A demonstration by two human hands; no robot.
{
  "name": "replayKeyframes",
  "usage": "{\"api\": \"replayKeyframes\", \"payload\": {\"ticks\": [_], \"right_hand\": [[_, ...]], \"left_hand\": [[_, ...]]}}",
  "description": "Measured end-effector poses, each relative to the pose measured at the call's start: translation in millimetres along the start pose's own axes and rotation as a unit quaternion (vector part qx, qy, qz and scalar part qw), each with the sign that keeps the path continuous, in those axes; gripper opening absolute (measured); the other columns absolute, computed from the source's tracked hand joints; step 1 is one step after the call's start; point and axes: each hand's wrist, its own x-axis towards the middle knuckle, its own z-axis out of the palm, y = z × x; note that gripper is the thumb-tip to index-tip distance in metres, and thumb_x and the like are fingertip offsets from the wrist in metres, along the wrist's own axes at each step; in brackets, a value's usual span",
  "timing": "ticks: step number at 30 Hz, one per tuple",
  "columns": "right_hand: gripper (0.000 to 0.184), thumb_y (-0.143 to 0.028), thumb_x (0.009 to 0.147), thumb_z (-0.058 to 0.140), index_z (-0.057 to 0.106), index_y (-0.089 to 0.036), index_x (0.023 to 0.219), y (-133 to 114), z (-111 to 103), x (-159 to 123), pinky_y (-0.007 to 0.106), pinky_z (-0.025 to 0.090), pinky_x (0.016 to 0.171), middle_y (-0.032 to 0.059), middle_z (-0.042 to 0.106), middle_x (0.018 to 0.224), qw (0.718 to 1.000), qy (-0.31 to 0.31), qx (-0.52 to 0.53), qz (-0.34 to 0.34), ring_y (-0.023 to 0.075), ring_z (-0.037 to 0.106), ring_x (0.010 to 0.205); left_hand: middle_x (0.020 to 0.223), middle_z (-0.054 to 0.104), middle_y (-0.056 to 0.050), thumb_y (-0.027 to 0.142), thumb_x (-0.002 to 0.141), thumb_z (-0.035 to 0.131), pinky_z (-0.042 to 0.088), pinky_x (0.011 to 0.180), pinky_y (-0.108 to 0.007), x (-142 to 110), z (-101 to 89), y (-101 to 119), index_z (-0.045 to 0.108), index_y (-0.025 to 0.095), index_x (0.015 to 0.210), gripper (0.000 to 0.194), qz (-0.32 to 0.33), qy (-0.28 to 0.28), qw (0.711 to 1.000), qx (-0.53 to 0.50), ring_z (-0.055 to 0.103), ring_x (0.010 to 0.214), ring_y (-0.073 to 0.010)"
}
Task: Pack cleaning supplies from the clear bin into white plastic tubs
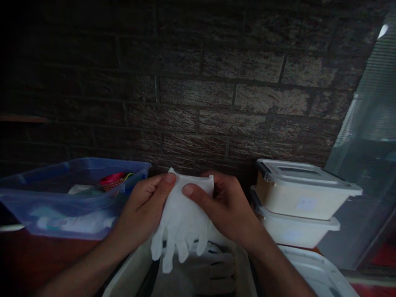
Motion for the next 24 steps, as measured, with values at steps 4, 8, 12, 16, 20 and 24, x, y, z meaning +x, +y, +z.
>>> {"api": "replayKeyframes", "payload": {"ticks": [4,8,12,16,20,24], "right_hand": [[0.024,-0.042,0.085,0.077,0.073,-0.018,0.088,4.2,1.5,2.5,0.029,0.053,0.070,0.0026,0.070,0.084,0.996,-0.090,0.019,0.010,0.0182,0.063,0.076],[0.033,-0.049,0.093,0.066,0.068,-0.017,0.084,9.4,3.0,6.4,0.025,0.048,0.060,0.0002,0.065,0.074,0.996,-0.056,0.046,0.041,0.0122,0.054,0.061],[0.036,-0.051,0.094,0.064,0.066,-0.015,0.087,9.0,3.8,8.5,0.020,0.042,0.052,-0.0003,0.063,0.071,0.999,-0.006,0.053,0.012,0.0096,0.049,0.057],[0.035,-0.046,0.091,0.071,0.066,-0.013,0.081,10.6,3.9,9.0,0.020,0.041,0.053,0.0012,0.063,0.072,0.999,0.022,0.023,-0.040,0.0103,0.050,0.061],[0.032,-0.044,0.089,0.073,0.068,-0.014,0.083,16.5,6.7,9.5,0.020,0.041,0.052,0.0019,0.064,0.074,0.999,0.025,0.007,-0.039,0.0116,0.052,0.062],[0.041,-0.054,0.094,0.064,0.069,-0.014,0.087,14.4,5.0,9.2,0.022,0.043,0.053,0.0042,0.068,0.075,0.999,0.033,0.011,-0.012,0.0139,0.056,0.063]], "left_hand": [[0.063,0.058,0.000,0.050,0.099,0.053,0.034,0.047,-0.020,0.8,0.3,-3.9,0.061,0.017,0.069,0.045,0.014,0.018,0.999,0.033,0.046,0.055,-0.0109],[0.063,0.056,0.001,0.049,0.098,0.056,0.035,0.050,-0.019,3.0,0.4,-7.3,0.064,0.016,0.071,0.044,0.002,0.027,1.000,0.006,0.044,0.056,-0.0102],[0.069,0.063,-0.001,0.045,0.094,0.065,0.045,0.061,-0.021,3.2,7.3,-9.1,0.073,0.017,0.090,0.030,-0.054,-0.022,0.990,-0.130,0.054,0.063,-0.0124],[0.082,0.071,-0.005,0.041,0.092,0.069,0.052,0.074,-0.026,-0.9,14.5,-11.5,0.074,0.015,0.103,0.028,-0.117,-0.111,0.966,-0.203,0.062,0.071,-0.0142],[0.079,0.072,-0.005,0.046,0.093,0.068,0.049,0.064,-0.022,-2.5,12.9,-13.3,0.074,0.014,0.099,0.033,-0.098,-0.045,0.980,-0.168,0.061,0.068,-0.0129],[0.071,0.068,-0.002,0.049,0.092,0.067,0.047,0.053,-0.019,-0.4,7.1,-8.4,0.071,0.015,0.091,0.035,-0.065,-0.010,0.991,-0.119,0.057,0.058,-0.0109]]}}
